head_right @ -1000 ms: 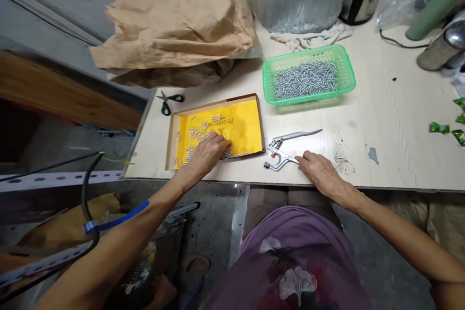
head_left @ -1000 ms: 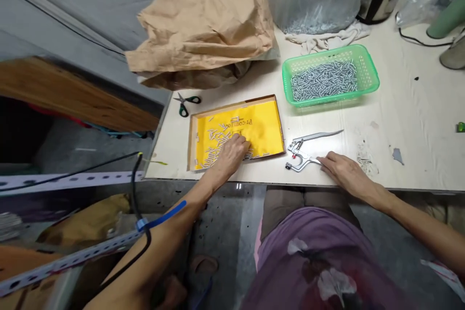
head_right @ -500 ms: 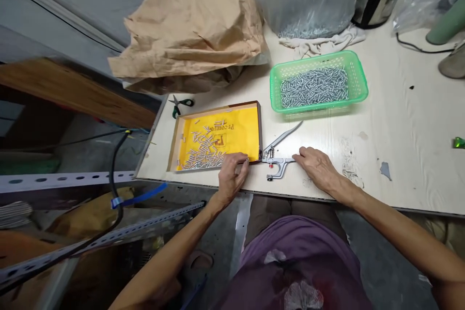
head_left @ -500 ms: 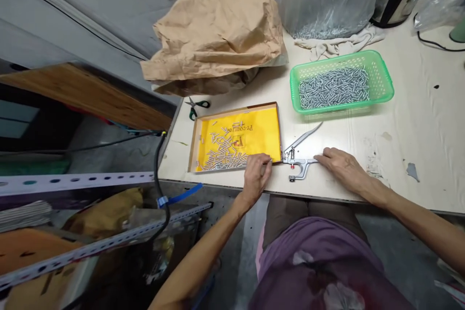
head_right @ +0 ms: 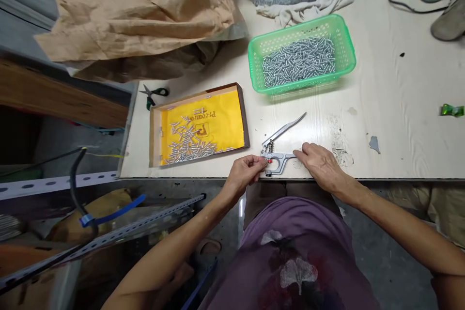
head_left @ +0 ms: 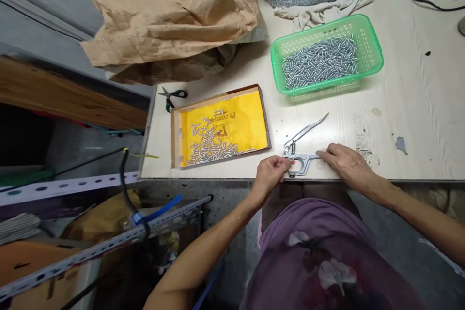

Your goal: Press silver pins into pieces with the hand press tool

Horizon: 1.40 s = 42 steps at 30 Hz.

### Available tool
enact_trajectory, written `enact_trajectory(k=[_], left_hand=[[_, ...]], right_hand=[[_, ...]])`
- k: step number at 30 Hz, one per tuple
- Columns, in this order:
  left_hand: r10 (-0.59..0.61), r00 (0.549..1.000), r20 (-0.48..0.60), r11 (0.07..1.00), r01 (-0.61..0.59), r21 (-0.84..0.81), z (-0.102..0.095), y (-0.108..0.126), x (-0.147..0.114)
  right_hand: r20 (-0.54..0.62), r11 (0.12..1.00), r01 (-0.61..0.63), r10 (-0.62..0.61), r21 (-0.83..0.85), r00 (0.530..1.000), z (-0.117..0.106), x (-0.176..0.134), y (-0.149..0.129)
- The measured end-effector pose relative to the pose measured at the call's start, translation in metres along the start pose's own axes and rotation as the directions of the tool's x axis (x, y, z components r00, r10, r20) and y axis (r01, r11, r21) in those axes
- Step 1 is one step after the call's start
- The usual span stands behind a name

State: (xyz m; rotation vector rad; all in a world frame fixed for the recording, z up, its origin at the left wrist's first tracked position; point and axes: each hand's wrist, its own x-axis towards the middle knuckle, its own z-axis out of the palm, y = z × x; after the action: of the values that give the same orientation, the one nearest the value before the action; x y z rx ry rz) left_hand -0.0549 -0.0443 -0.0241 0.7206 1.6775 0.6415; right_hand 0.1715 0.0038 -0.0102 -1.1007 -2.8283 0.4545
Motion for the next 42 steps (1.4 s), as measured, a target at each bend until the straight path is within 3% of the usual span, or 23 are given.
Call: enact_trajectory(k=[5, 11, 22, 28, 34, 38, 42], left_hand=[[-0.066, 0.998, 0.022, 0.992, 0.064, 0.110, 0.001, 0.005, -0.005], [-0.207, 0.974, 0.096, 0.930, 0.166, 0.327, 0.001, 0.028, -0.004], [-0.243, 0.961, 0.129, 0.845, 0.145, 0.515, 0.003, 0.046, -0.006], [-0.268, 0.954, 0.134, 0.860, 0.174, 0.481, 0.002, 0.047, -0.006], [-0.255, 0.957, 0.140, 0.886, 0.172, 0.431, 0.002, 0.042, -0.006], [-0.262, 0.957, 0.122, 0.889, 0.190, 0.417, 0.004, 0.041, -0.008], [-0.249, 0.961, 0.119, 0.902, 0.185, 0.390, 0.004, 0.038, -0.007]], right_hand=[[-0.012, 1.000, -0.012, 0.012, 0.016, 1.000, 0.003, -0.004, -0.003], [0.007, 0.999, -0.034, 0.034, 0.034, 0.999, 0.006, -0.005, -0.003], [0.056, 1.000, -0.018, 0.018, 0.008, 0.998, 0.003, -0.005, -0.001], [0.080, 0.999, -0.017, 0.019, -0.030, 0.997, 0.004, -0.002, -0.002], [0.094, 0.992, 0.023, -0.035, 0.123, 0.995, -0.015, 0.001, 0.006], [0.038, 0.998, 0.064, -0.063, -0.012, 0.997, -0.018, 0.018, 0.022], [0.110, 0.986, 0.137, -0.126, -0.096, 0.986, -0.006, 0.038, 0.034]])
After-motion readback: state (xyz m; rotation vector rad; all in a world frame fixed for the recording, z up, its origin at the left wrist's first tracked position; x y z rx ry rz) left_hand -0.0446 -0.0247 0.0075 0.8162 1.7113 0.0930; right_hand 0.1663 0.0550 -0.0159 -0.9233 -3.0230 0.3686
